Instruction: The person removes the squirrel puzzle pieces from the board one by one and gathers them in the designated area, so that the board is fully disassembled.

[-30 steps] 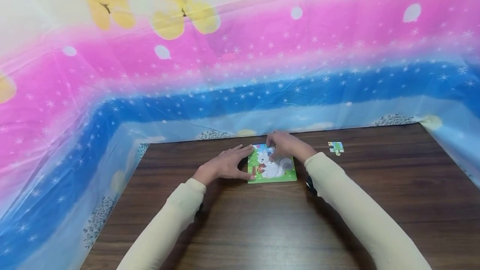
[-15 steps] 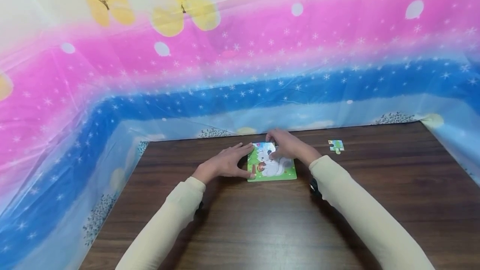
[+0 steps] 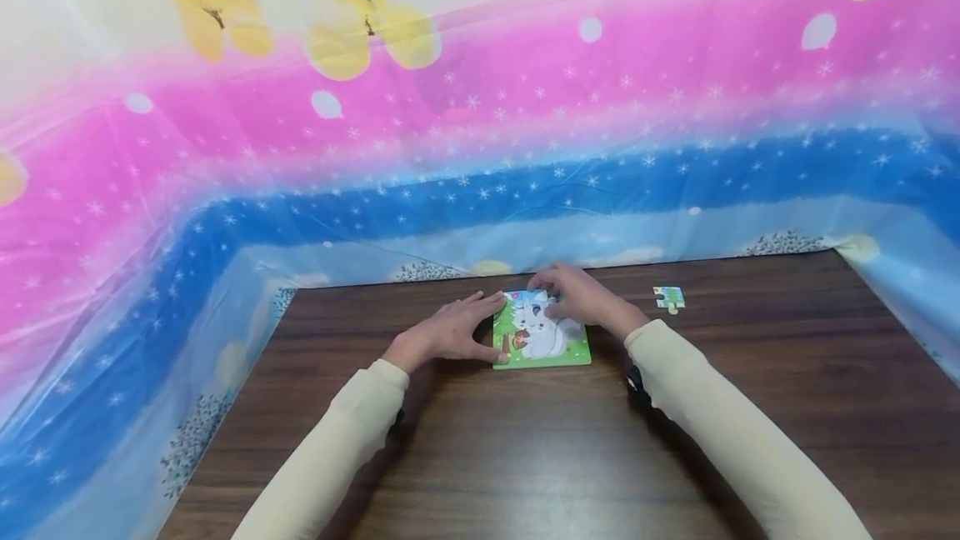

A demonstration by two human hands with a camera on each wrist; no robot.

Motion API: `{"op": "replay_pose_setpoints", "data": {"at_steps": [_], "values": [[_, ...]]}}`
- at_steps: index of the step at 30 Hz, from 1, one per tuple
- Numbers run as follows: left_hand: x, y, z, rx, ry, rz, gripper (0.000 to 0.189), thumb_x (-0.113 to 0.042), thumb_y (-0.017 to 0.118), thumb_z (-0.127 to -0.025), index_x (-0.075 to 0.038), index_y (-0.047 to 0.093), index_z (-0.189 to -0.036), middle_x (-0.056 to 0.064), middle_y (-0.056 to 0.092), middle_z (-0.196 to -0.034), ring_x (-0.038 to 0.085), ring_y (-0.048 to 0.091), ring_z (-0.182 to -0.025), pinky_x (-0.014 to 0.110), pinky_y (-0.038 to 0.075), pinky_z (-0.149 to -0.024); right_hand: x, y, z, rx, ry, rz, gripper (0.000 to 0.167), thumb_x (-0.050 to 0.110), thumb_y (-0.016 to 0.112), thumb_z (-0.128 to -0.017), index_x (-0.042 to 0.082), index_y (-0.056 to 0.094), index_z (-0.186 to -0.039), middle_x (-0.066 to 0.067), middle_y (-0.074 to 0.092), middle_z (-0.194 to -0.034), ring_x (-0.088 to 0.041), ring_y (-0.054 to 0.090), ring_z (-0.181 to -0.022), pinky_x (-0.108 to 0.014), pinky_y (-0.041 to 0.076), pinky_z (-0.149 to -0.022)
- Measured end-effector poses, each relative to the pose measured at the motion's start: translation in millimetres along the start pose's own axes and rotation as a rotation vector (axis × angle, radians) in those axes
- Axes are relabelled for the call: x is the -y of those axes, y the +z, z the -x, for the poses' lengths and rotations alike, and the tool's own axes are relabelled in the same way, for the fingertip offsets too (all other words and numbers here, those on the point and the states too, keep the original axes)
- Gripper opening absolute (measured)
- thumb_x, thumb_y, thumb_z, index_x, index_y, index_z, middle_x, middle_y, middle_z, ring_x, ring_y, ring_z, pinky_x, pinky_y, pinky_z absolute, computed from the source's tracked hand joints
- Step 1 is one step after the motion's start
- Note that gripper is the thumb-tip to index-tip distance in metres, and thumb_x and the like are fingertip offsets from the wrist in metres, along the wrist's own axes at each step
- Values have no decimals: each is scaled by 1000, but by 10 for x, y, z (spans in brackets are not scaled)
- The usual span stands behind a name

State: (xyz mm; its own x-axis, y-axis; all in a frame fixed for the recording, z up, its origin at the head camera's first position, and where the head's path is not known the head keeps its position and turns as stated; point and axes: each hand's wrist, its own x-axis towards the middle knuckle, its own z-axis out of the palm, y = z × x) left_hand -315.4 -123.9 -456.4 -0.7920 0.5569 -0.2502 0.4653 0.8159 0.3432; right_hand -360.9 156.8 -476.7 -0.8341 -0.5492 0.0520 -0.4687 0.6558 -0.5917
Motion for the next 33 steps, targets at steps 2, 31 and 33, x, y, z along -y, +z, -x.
{"op": "replay_pose_setpoints", "data": {"at_steps": [2,31,33], "values": [[2,1,-12,4,-1,-5,101,-67,71,-92,-30,20,-171,-10,15,-180,26,7,-169,61,13,-134,-6,-8,7,10,5,18,51,12,82,-92,19,68,-141,-10,62,-135,-29,62,-119,-50,57,-98],[1,-17,-1,14,7,-22,100,-68,69,-94,-30,19,-171,-10,12,-180,24,6,-169,59,12,-134,-134,-298,275,-57,13,4,47,18,78,-97,21,69,-143,-14,62,-141,-29,68,-113,-50,59,-95],[6,-10,2,11,9,-22,99,-67,69,-94,-30,19,-171,-10,13,-180,24,7,-169,59,12,-135,-199,-362,371,-73,26,10,47,18,77,-98,21,67,-144,-15,61,-144,-31,68,-114,-51,59,-95]]}}
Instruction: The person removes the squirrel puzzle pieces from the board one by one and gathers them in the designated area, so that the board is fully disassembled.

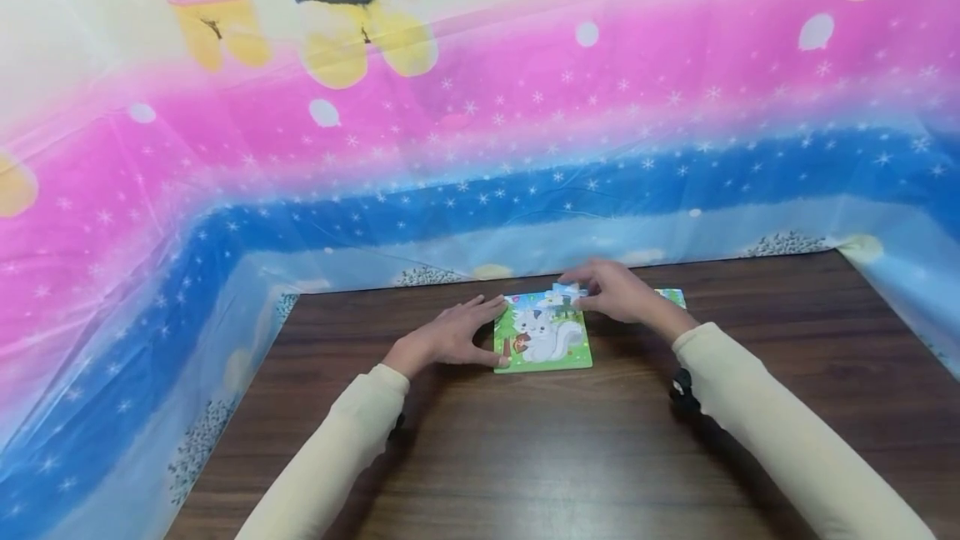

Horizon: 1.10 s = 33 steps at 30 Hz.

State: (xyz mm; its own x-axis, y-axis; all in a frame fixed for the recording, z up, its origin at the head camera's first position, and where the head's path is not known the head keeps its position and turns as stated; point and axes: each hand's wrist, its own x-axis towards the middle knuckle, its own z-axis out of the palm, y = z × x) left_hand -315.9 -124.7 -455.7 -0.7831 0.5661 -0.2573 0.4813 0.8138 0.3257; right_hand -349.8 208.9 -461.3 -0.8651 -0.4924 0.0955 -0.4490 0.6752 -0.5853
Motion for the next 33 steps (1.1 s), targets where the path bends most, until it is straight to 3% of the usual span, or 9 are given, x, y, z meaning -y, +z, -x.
{"op": "replay_pose_setpoints", "data": {"at_steps": [4,16,23,33], "values": [[4,3,12,-5,3,6,100,-66,70,-94,-29,19,-171,-9,13,-180,24,7,-169,59,12,-134,-143,-153,166,-28,47,43,50,17,77,-97,23,66,-145,-16,61,-139,-33,67,-114,-54,59,-95],[-5,1,7,-7,7,7,100,-65,70,-94,-28,20,-171,-7,13,-180,26,8,-169,60,12,-134,-589,-382,450,-33,36,155,41,8,77,-96,12,70,-135,-21,58,-138,-37,64,-116,-57,55,-93],[0,2,7,-8,2,3,101,-67,70,-93,-29,19,-171,-8,13,-180,25,7,-169,60,12,-134,-636,-372,485,-2,34,202,40,13,80,-94,12,71,-133,-19,63,-129,-36,63,-115,-59,52,-94],[-8,4,9,-9,3,13,100,-64,71,-94,-28,20,-171,-8,13,-180,26,8,-169,61,12,-134,-602,-369,441,37,47,229,38,14,80,-94,14,72,-131,-18,64,-129,-37,60,-117,-61,50,-94]]}}
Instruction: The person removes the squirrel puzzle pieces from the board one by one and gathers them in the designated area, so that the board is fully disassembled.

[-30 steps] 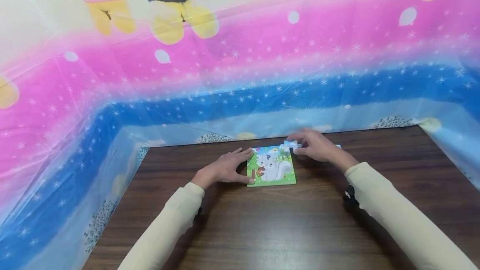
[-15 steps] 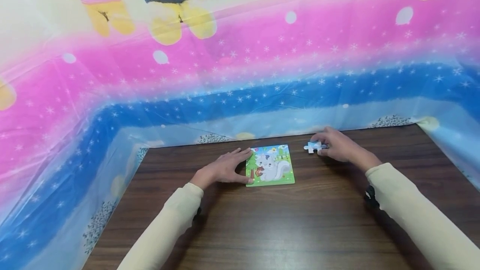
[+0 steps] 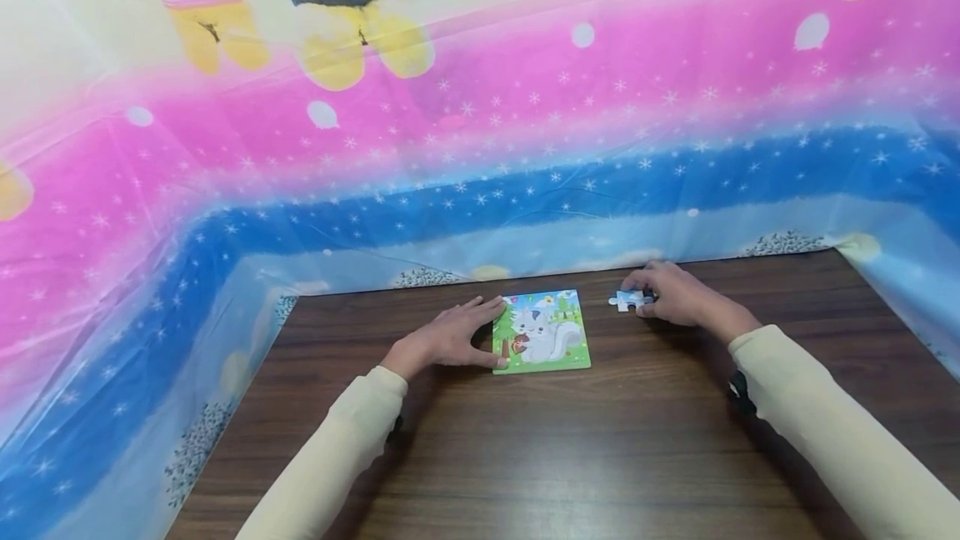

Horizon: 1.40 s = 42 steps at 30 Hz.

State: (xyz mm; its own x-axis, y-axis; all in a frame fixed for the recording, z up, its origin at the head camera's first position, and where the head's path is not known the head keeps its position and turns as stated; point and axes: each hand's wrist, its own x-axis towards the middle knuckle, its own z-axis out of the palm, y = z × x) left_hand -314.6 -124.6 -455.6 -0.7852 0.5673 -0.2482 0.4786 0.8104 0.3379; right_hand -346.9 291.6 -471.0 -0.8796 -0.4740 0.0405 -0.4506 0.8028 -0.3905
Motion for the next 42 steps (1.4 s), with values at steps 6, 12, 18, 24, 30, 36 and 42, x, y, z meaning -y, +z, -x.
{"op": "replay_pose_setpoints", "data": {"at_steps": [6,12,18,24,30,36,42], "values": [[1,-9,-10,2,8,-11,99,-64,70,-94,-28,20,-171,-8,13,-180,26,8,-168,60,12,-134,15,-30,-40,19,-16,16,38,13,81,-92,9,72,-129,-21,65,-128,-39,60,-115,-60,50,-92],[-2,-7,-2,3,0,-8,100,-65,71,-94,-29,20,-171,-8,13,-180,25,8,-168,60,13,-134,205,-31,-97,3,-33,48,39,11,79,-93,9,71,-132,-22,61,-144,-47,56,-131,-68,46,-105],[13,-12,-18,-18,-8,-17,102,-67,72,-91,-29,21,-171,-6,16,-180,25,11,-168,62,16,-133,558,26,-239,-1,-51,20,40,17,75,-98,10,69,-137,-20,62,-143,-45,55,-134,-67,45,-107],[28,8,-57,-32,18,-5,103,-68,73,-90,-27,24,-171,-4,19,-179,26,11,-168,62,20,-132,815,203,-382,12,-98,-8,40,19,74,-100,10,68,-138,-20,60,-147,-45,52,-139,-66,45,-110],[64,35,-49,-13,24,45,106,-66,74,-90,-25,20,-171,-3,15,-180,25,8,-168,55,21,-134,1026,393,-525,34,-134,-27,43,20,76,-99,12,67,-140,-15,62,-138,-37,59,-126,-59,52,-103],[90,34,-40,-18,-6,83,113,-67,75,-89,-23,12,-172,-3,7,-181,24,12,-168,55,23,-133,1251,467,-665,71,-157,-68,59,22,79,-96,14,59,-151,-17,59,-145,-37,56,-131,-61,51,-105],[99,31,-32,-19,-5,63,113,-69,73,-89,-23,13,-173,-1,10,-181,22,9,-168,58,20,-133,1411,566,-794,89,-134,-33,56,28,82,-93,11,64,-144,-14,61,-136,-31,60,-121,-53,55,-101]]}}
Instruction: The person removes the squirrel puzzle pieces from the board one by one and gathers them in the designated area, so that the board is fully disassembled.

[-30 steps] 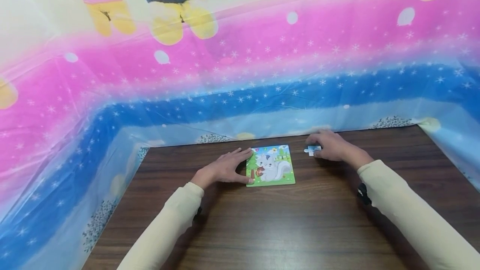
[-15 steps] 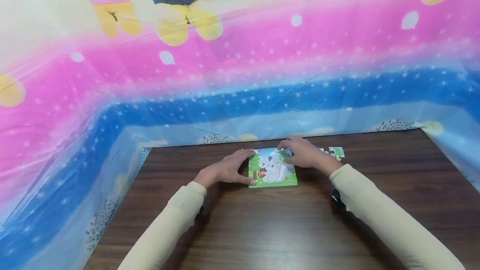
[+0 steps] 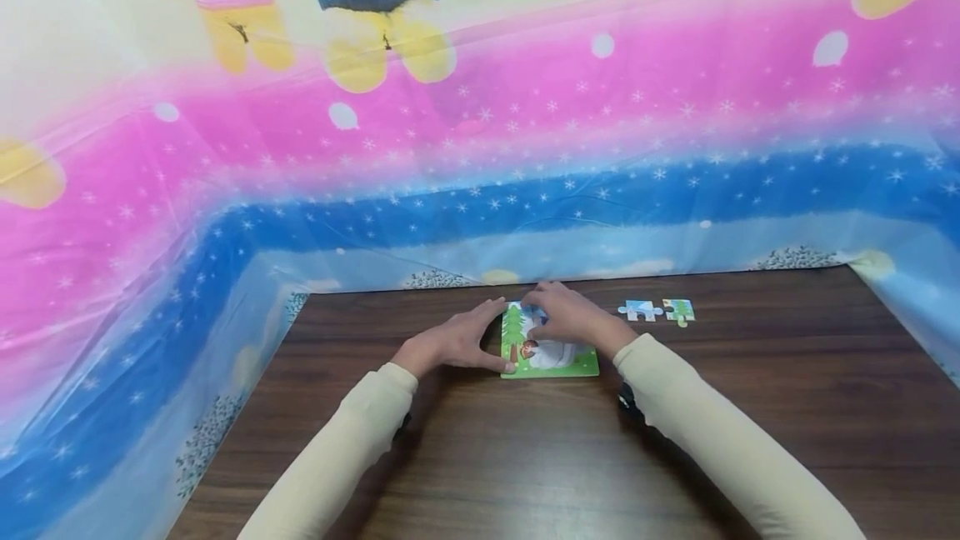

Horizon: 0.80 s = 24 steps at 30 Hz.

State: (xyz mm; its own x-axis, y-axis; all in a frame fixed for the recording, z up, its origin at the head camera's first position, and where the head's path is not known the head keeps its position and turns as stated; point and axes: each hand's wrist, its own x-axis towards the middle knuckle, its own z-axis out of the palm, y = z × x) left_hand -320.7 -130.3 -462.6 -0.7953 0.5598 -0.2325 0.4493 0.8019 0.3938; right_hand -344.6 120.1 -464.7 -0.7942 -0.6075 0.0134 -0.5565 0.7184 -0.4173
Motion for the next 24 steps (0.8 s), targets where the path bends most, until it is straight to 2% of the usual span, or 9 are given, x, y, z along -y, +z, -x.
{"op": "replay_pose_setpoints", "data": {"at_steps": [10,18,24], "values": [[-9,-4,8,0,2,-20,113,-69,73,-89,-22,13,-173,-1,9,-181,24,9,-168,61,18,-133,96,16,-110,3,78,4,50,28,84,-92,10,68,-136,-16,59,-143,-36,58,-130,-57,53,-107],[-1,3,6,3,-9,-10,114,-69,74,-88,-23,13,-173,-2,9,-181,24,8,-168,60,16,-133,163,-72,-225,76,143,-4,49,26,86,-90,9,68,-132,-14,61,-139,-34,60,-129,-54,53,-108],[-28,10,-4,-1,-11,-12,113,-69,73,-89,-23,14,-172,-2,10,-181,24,9,-168,59,17,-133,177,-108,-287,122,194,-75,44,18,85,-90,6,63,-125,-16,57,-134,-32,59,-123,-51,53,-106]]}}
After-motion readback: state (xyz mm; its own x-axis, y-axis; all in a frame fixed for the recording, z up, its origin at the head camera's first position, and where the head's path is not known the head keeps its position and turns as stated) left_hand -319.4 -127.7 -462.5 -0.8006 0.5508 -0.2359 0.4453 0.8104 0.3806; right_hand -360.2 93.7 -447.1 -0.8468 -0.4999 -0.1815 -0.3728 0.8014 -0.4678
